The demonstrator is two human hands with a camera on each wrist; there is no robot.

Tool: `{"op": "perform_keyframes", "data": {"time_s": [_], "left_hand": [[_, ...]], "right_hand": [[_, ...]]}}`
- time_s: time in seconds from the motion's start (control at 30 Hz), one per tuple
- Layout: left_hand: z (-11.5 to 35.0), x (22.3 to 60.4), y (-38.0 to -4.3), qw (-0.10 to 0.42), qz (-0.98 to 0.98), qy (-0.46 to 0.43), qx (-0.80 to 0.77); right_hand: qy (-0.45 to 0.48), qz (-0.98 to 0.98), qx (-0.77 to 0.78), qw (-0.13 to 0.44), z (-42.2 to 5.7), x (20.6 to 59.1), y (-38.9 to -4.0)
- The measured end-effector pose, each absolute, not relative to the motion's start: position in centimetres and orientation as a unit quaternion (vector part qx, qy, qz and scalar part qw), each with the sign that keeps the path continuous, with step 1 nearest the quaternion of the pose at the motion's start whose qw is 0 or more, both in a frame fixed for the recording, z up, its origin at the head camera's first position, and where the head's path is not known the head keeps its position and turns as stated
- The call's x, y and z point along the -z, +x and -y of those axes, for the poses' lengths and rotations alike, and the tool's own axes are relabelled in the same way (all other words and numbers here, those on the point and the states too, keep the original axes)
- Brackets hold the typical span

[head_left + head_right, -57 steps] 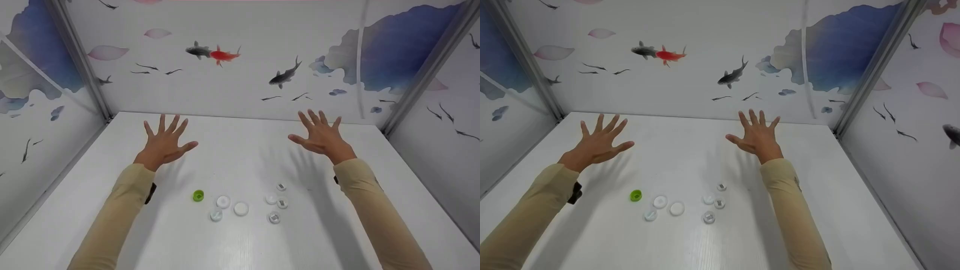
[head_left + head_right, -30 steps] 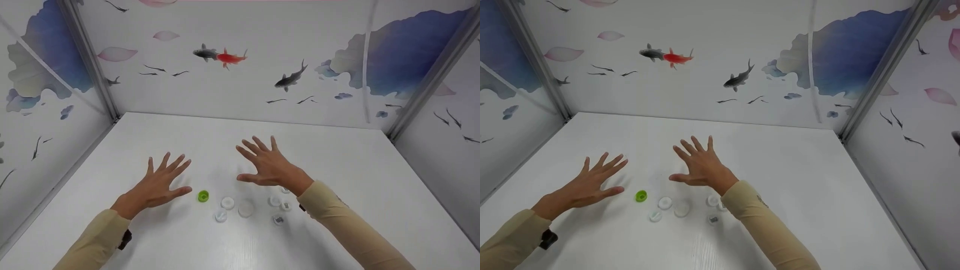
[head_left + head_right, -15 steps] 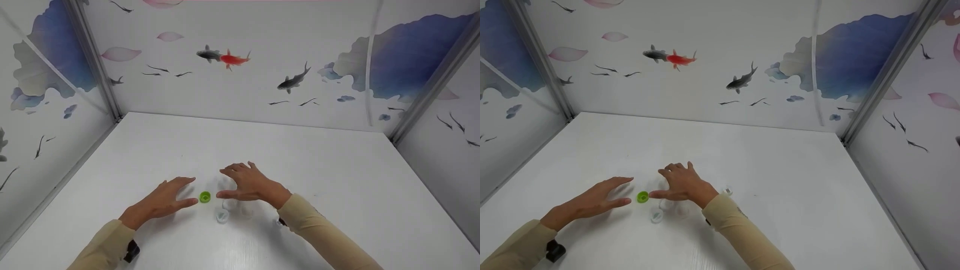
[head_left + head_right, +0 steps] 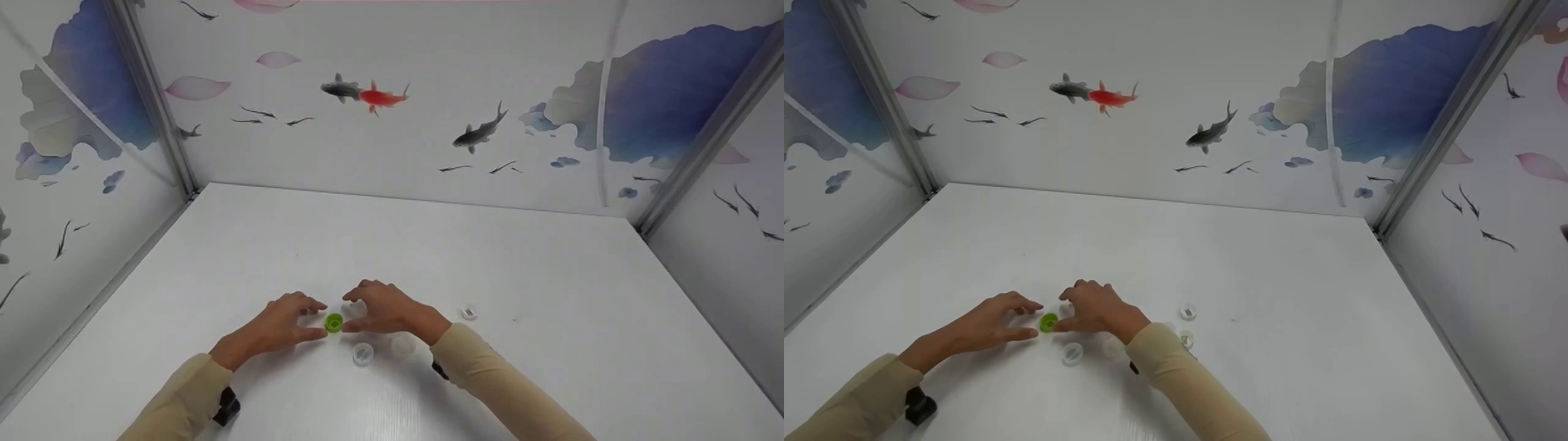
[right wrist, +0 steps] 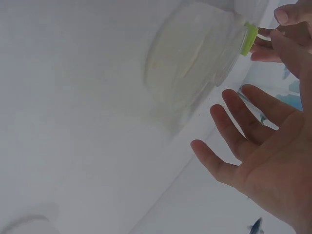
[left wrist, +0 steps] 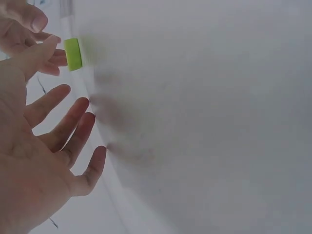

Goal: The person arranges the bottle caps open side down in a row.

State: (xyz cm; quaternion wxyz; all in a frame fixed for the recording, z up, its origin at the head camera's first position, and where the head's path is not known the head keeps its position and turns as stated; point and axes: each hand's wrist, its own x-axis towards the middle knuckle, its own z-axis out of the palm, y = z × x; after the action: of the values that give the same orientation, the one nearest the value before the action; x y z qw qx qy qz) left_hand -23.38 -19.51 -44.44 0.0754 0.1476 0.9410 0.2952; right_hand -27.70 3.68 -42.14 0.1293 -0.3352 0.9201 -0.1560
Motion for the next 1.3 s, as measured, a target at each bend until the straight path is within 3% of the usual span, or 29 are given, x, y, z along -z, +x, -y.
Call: {"op": "perform_keyframes", "data": {"time_s": [0.57,0.9,1.3], "left_hand": [[18.3,44.8,-24.4,0.044,-0.952,0.152,-0.262],[18.6,44.1,-24.1,0.058,-0.941,0.15,-0.298],[18.9,41.0,-24.2,-0.016,-0.899,0.213,-0.383]], "right_hand": [[-0.337,-0.919,0.166,0.119,-1.5,42.5,-27.5],[-0.349,-0.909,0.192,0.123,-1.8,42.3,-28.0],[-0.355,-0.85,0.377,0.096,-3.9,39.7,-28.0]]}}
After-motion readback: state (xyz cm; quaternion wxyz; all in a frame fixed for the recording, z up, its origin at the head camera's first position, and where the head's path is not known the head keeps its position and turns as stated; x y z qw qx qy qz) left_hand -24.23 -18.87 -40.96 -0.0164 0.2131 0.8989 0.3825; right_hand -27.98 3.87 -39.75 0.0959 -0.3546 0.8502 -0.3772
